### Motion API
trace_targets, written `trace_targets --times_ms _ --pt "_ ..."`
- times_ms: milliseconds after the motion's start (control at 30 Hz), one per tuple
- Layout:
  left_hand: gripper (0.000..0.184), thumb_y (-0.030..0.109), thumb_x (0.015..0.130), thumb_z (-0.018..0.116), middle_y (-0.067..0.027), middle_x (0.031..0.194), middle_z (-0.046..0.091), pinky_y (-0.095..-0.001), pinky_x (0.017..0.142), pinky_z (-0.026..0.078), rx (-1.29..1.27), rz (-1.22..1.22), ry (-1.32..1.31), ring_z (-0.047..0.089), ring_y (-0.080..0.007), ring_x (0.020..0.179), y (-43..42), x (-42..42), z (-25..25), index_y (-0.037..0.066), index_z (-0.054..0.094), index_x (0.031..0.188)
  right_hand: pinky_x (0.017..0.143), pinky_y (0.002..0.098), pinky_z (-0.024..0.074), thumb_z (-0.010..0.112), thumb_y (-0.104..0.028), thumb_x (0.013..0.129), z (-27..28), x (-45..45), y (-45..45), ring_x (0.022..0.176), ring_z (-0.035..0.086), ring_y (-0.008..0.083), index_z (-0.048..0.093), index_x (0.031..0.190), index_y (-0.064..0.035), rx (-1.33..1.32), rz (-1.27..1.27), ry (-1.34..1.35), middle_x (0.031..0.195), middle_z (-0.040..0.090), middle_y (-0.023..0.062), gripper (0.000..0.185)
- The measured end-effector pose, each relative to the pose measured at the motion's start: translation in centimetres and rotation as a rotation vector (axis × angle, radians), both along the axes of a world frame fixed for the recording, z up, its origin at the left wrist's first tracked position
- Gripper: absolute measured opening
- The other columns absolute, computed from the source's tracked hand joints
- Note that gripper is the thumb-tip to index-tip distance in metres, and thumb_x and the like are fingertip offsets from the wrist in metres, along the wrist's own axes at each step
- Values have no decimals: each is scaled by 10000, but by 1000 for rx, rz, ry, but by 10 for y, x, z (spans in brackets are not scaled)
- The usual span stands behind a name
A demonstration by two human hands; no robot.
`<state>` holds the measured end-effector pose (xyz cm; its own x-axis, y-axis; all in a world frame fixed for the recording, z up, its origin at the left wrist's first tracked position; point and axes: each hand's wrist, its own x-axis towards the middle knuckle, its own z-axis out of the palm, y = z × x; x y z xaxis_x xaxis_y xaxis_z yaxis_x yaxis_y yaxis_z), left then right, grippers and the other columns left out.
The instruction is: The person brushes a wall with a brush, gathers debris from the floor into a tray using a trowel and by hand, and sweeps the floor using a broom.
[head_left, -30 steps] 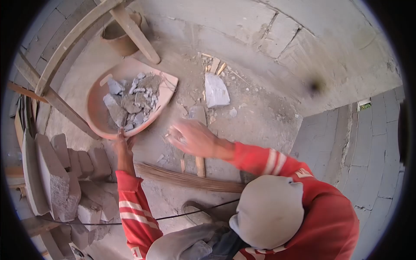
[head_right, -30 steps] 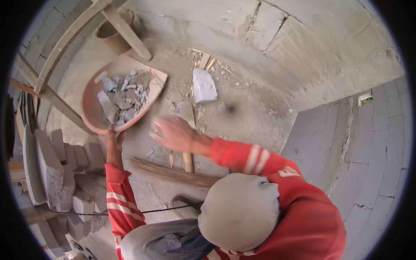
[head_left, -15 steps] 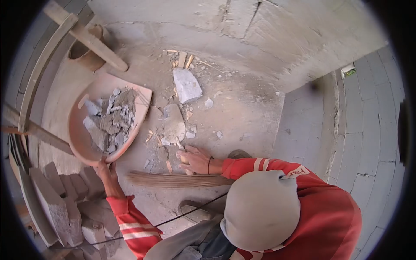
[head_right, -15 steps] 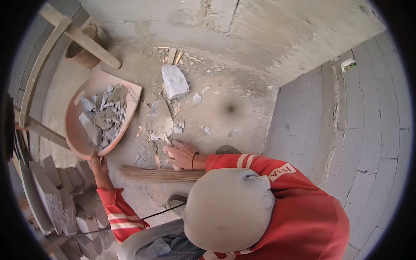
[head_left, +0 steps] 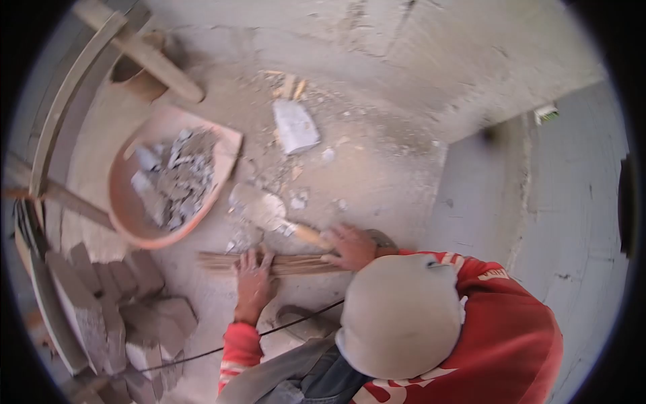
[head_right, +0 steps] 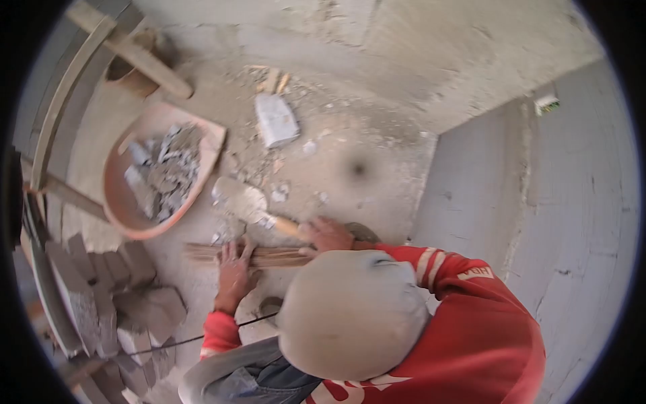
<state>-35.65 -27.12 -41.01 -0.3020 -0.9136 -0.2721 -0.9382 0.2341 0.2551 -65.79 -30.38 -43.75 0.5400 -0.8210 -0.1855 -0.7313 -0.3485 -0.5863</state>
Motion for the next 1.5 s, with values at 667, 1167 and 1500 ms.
trace_targets --times_ms 667,1167,1500 --pt "596 81 595 753 -143 1179 624 -533 1132 290 -43 141 38 519 -351 1211 9 -7 -36 72 649 1182 578 455 515 695 -152 850 146 -166 -130 619 645 334 589 1065 -78 -1045 -658 -79 774 664 155 251" --pt "534 54 607 728 -151 1176 633 -540 1098 319 -8 133 7 532 -365 1178 5 -9 -33 62 657 1136 651 518 545 596 -201 919 62 -280 -111 760 694 417 571 1066 -110 -793 -754 209 880 693 192 175" --pt "582 42 629 685 -175 1229 600 -588 1151 263 9 168 7 504 -363 1242 7 -14 -25 87 658 1208 670 549 544 608 -196 913 96 -264 -130 739 678 450 492 1267 -58 -800 -779 163 806 689 224 397"
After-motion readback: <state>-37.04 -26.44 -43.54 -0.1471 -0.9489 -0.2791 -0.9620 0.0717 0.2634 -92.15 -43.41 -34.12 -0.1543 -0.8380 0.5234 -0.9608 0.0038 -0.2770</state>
